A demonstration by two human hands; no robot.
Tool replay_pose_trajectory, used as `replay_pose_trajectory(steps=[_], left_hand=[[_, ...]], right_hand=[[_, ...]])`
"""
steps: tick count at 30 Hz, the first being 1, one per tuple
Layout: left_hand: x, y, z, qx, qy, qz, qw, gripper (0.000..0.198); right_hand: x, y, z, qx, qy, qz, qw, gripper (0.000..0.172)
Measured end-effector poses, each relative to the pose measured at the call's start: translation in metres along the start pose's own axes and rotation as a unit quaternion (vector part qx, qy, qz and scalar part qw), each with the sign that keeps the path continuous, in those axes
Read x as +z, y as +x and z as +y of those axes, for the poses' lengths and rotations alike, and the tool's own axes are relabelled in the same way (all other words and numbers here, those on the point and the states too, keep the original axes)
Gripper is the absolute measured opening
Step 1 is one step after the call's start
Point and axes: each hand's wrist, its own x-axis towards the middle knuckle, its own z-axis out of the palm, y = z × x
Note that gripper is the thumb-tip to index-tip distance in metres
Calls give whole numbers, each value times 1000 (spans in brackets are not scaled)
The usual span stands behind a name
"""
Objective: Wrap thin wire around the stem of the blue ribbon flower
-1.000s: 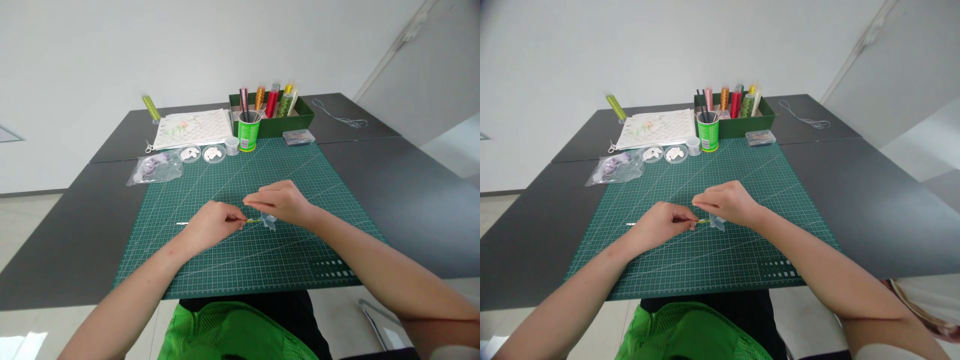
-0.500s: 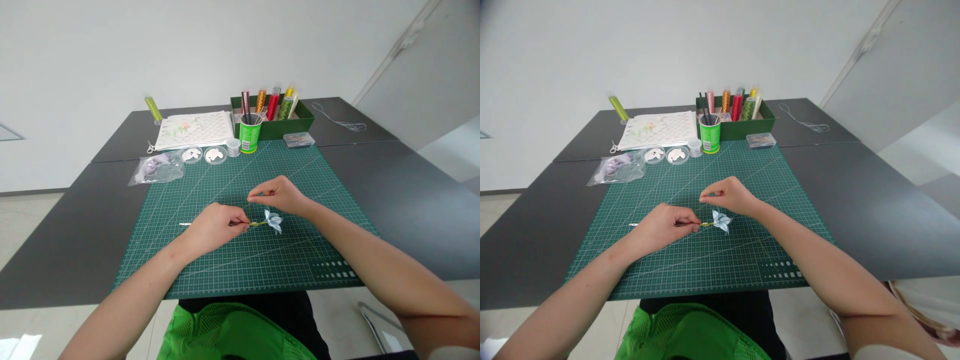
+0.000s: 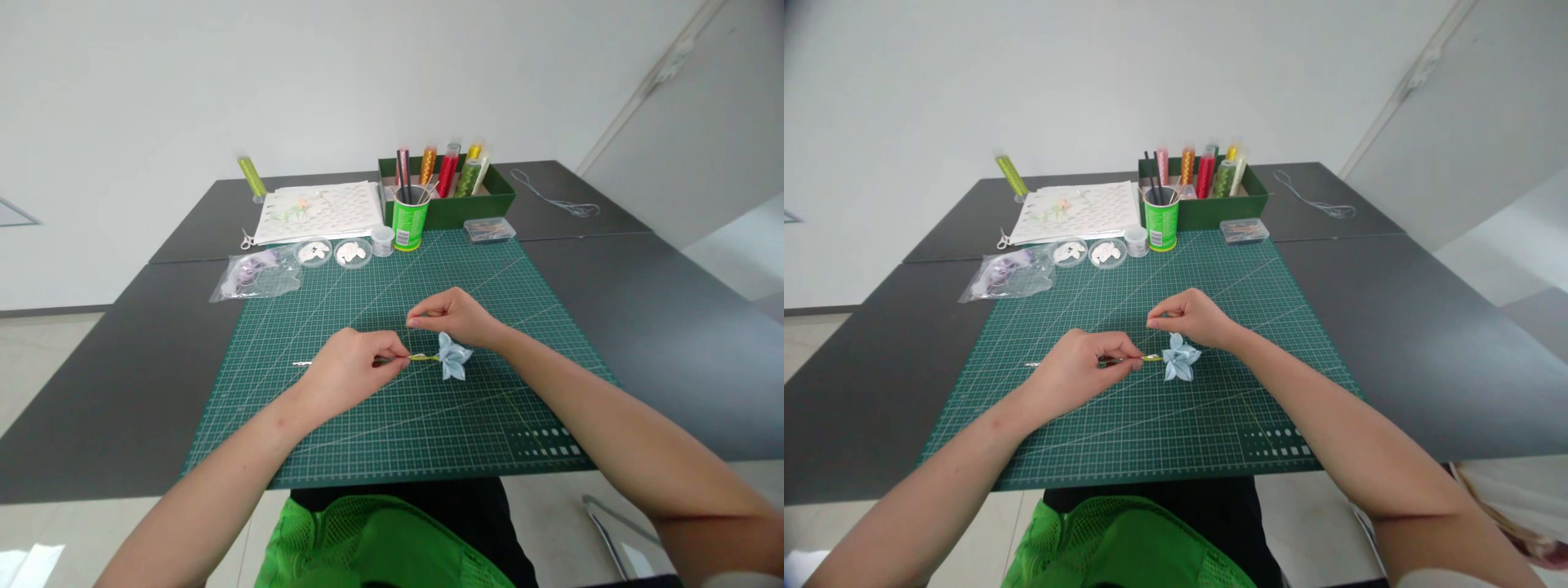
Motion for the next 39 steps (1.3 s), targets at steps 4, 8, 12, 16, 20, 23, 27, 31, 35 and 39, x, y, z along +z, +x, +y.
replay_pose_trajectory(steps=[4,8,12,16,20,23,27,31,35,39], left_hand=[[-1,0,-3,5,-32,70,997,11],[-5,3,-6,-37,-76,150,985,20],[-8,6,-10,-52,-101,200,973,24],[-13,10,-16,-77,-116,245,959,21],[-18,16,-23,-102,-140,285,943,23],[-20,19,-29,-107,-135,301,938,23],[-28,22,-37,-110,-126,371,913,22],[-45,25,-45,-104,-138,471,865,21],[-57,26,-53,-89,-143,527,833,21],[-61,26,-61,-90,-137,546,822,24]], right_hand=[[2,1,4,-10,4,-15,1000,46],[5,-1,6,-13,-9,15,1000,45],[11,-4,1,-28,-20,8,999,35],[15,-7,-7,-60,-13,-26,998,32],[13,-8,-11,-69,17,-15,997,31],[10,-8,-12,-71,7,-5,997,31],[6,-8,-16,-60,4,-29,998,34],[-2,-6,-17,-39,48,-22,998,36],[-19,-2,-8,-23,10,44,999,40],[-44,0,8,-4,-79,122,989,48]])
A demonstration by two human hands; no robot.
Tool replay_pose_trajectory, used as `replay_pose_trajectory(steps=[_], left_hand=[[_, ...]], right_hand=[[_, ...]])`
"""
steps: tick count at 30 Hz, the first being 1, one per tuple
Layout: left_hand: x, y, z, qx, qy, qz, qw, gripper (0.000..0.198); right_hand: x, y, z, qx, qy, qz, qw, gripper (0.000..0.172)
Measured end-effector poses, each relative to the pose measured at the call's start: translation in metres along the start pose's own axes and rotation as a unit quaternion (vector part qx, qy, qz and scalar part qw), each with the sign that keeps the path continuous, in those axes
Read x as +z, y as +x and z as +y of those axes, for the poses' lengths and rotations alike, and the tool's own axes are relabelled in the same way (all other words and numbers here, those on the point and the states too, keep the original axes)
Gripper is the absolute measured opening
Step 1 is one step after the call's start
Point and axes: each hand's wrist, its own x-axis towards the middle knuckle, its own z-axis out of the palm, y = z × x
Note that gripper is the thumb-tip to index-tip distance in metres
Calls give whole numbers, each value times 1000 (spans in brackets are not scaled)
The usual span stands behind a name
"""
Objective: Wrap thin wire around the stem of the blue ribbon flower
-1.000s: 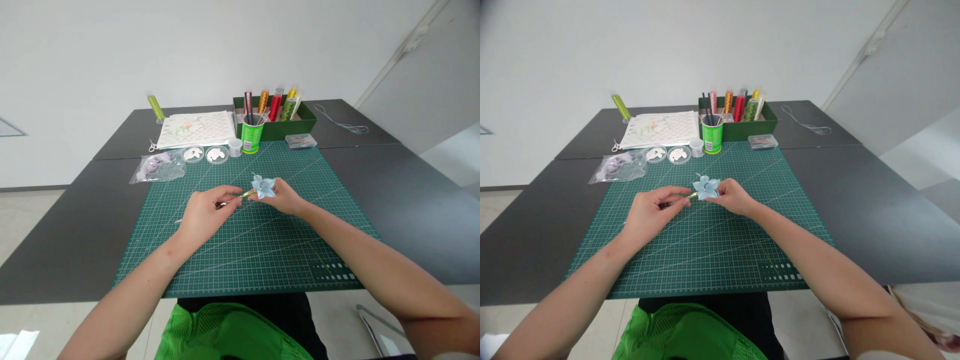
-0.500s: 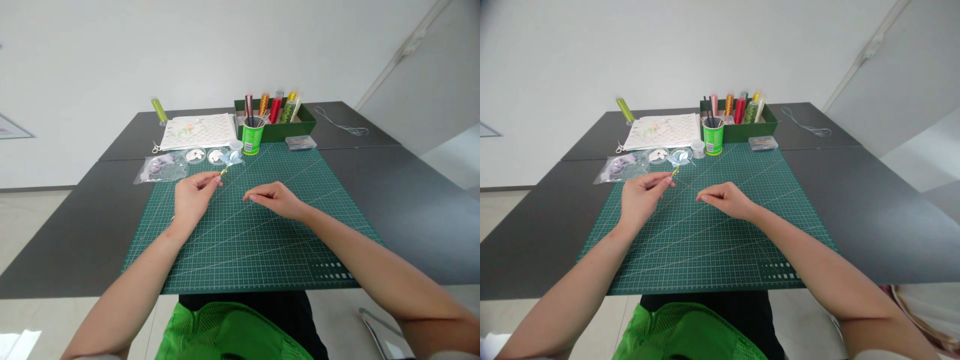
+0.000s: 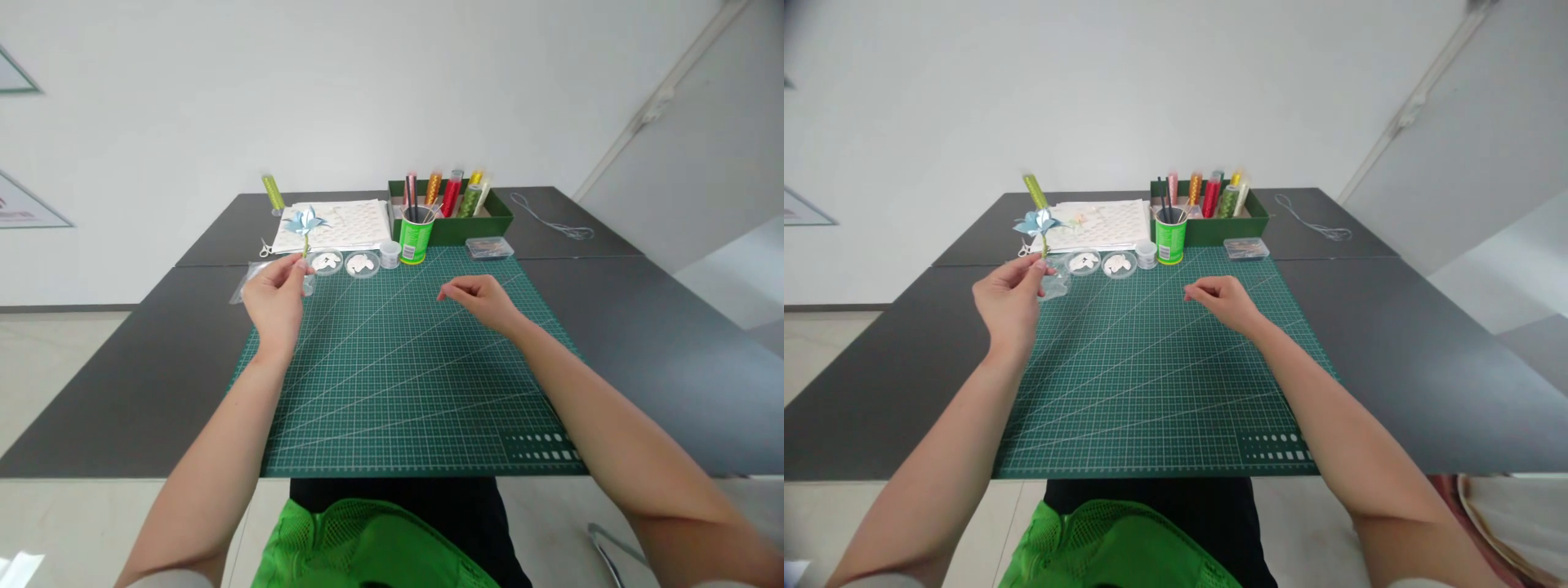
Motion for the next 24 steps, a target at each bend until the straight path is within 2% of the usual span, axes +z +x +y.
replay_pose_trajectory(steps=[4,6,7,8,10,13,15,17,18,20,22,24], left_hand=[[-2,4,-5,-3,-19,19,1000,27],[-3,5,-6,-15,-25,14,999,27],[-4,5,-6,-16,-23,10,1000,28],[-4,6,-6,-15,-20,7,1000,29],[-4,7,-7,-9,-19,21,1000,30],[-4,7,-9,-11,-14,34,999,31],[-4,7,-10,-17,-11,27,999,31],[-3,7,-10,-26,-17,13,999,31],[-3,7,-10,-31,-23,8,999,31],[-3,6,-10,-41,-35,6,999,33],[-3,7,-10,-44,-40,10,998,34],[-3,7,-10,-41,-47,10,998,34]], right_hand=[[-23,7,13,19,-33,56,998,65],[-35,14,14,36,-86,47,995,73],[-42,19,12,46,-145,37,988,74],[-50,25,9,56,-224,27,973,72],[-68,39,0,80,-391,18,917,65],[-99,62,-21,117,-529,34,840,63],[-119,79,-39,112,-563,66,816,63],[-136,94,-62,100,-572,88,809,66],[-144,102,-74,93,-583,114,799,70],[-156,116,-101,62,-603,160,779,90],[-163,128,-126,34,-614,185,766,112],[-165,138,-144,2,-618,200,760,125]])
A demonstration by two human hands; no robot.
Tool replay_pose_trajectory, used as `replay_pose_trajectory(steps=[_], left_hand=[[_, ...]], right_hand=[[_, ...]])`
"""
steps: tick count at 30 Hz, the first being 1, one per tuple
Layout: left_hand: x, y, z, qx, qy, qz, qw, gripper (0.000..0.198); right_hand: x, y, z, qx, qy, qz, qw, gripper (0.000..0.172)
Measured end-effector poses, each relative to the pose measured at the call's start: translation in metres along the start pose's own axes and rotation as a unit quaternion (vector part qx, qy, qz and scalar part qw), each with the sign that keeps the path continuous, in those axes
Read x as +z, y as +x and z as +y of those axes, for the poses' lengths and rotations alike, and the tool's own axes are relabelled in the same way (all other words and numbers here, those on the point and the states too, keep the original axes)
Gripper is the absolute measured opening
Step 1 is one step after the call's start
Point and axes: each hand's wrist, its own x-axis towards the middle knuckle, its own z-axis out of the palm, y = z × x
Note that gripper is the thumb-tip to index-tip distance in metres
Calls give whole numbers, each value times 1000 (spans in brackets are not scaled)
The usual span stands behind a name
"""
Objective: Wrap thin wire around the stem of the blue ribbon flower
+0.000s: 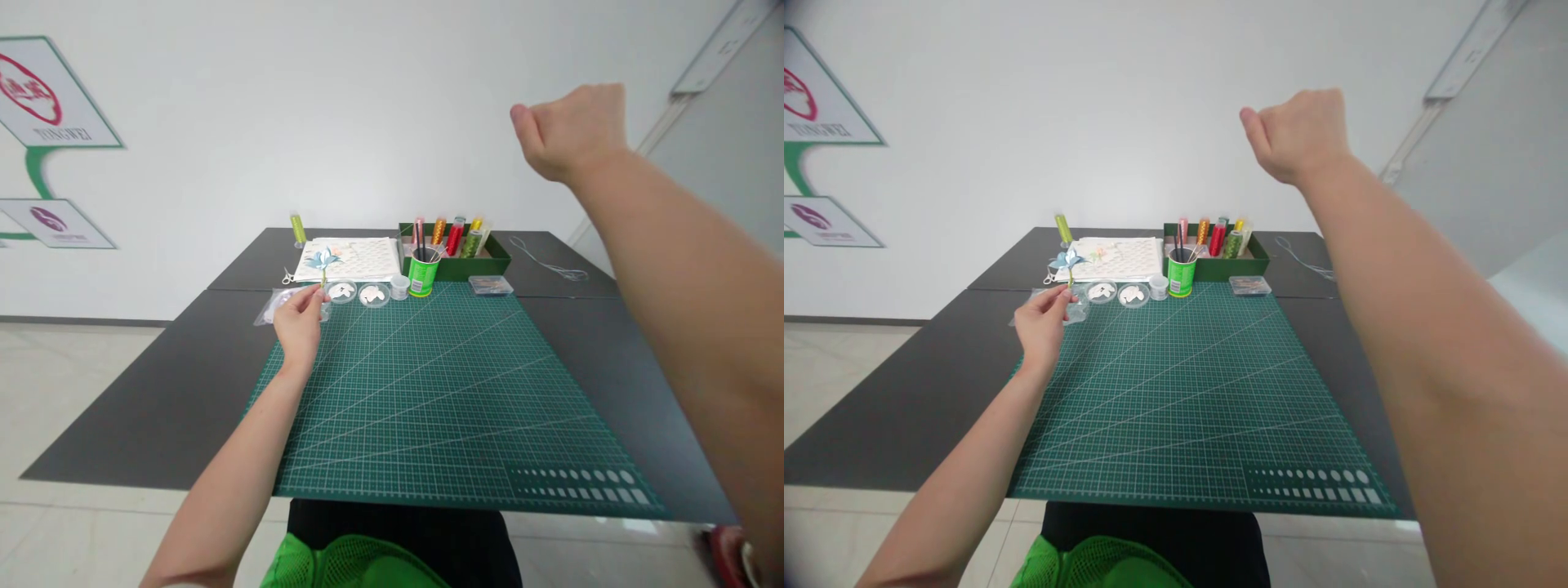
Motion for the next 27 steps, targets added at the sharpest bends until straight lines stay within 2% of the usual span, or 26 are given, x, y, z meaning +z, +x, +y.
replay_pose_trajectory(steps=[2,4,5,7,8,10,11,13,15,16,17,19,21,23,24,25,26,27], left_hand=[[0,-1,1,4,-13,-8,1000,34],[1,-3,4,7,-23,-28,999,33],[1,-5,6,8,-23,-42,999,32],[2,-10,10,9,-21,-73,997,31],[3,-13,12,8,-22,-89,996,31],[4,-19,17,2,-28,-125,992,30],[5,-23,19,-1,-31,-144,989,30],[6,-29,22,-5,-35,-178,983,30],[8,-36,25,-13,-39,-208,977,30],[9,-39,26,-18,-42,-222,974,29],[9,-41,26,-25,-45,-236,970,29],[11,-47,27,-38,-53,-265,962,29],[13,-52,27,-45,-59,-292,954,30],[14,-56,27,-45,-57,-312,947,30],[14,-58,27,-44,-56,-318,945,29],[15,-60,26,-41,-55,-321,945,29],[15,-62,26,-37,-54,-322,944,28],[16,-63,25,-32,-53,-320,945,27]], right_hand=[[-2,3,-7,-10,10,-11,1000,130],[9,-6,-16,-21,31,-63,997,126],[18,-16,-20,-32,43,-104,993,119],[42,-42,-28,-56,49,-187,979,89],[54,-58,-31,-62,48,-210,975,77],[74,-91,-39,-93,41,-241,965,63],[81,-107,-44,-122,32,-250,960,59],[89,-137,-55,-152,62,-227,960,53],[89,-161,-73,-161,170,-170,957,45],[87,-171,-85,-159,249,-147,944,40],[85,-180,-98,-160,338,-136,917,38],[79,-194,-126,-147,508,-156,834,44],[73,-205,-153,-125,650,-198,723,51],[69,-214,-174,-100,766,-205,601,53],[68,-218,-181,-83,803,-208,552,51],[67,-222,-186,-61,828,-209,517,49],[66,-226,-189,-36,839,-209,501,47],[66,-230,-190,-12,837,-203,509,45]])
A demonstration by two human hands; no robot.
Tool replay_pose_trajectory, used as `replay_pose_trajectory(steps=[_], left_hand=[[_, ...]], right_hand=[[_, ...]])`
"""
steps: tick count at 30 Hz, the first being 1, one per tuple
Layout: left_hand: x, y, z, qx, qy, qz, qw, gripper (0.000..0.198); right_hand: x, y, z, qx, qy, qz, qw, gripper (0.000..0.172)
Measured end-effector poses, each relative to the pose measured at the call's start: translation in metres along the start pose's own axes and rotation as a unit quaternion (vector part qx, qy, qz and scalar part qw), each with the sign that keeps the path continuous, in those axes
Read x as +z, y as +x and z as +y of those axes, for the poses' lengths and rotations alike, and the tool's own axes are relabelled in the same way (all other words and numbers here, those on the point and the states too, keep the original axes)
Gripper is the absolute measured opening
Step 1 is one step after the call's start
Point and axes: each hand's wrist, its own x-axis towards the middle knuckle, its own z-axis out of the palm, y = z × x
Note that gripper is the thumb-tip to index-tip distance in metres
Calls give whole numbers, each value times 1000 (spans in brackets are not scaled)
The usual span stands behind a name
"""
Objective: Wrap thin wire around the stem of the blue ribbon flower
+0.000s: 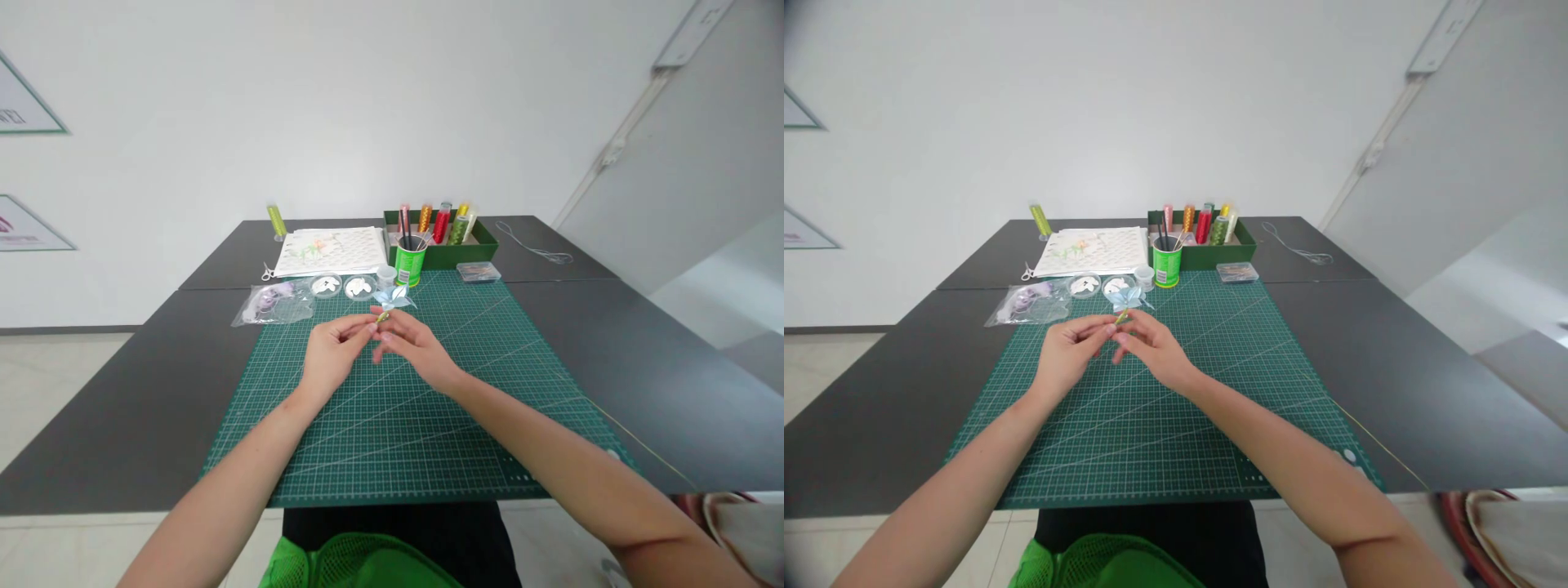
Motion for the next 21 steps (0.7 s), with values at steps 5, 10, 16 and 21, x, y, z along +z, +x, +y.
replay_pose_trajectory(steps=[5,10,16,21], left_hand=[[3,-3,-2,8,29,16,999,26],[1,-2,-3,-6,54,39,998,28],[4,-3,-6,-52,110,-19,992,22],[9,-10,-4,-29,206,-102,973,12]], right_hand=[[0,-19,5,-60,-303,124,943,26],[-9,-32,7,-274,-544,115,785,21],[-28,-43,-15,-426,-619,54,658,21],[-36,-43,-38,-455,-612,35,646,18]])
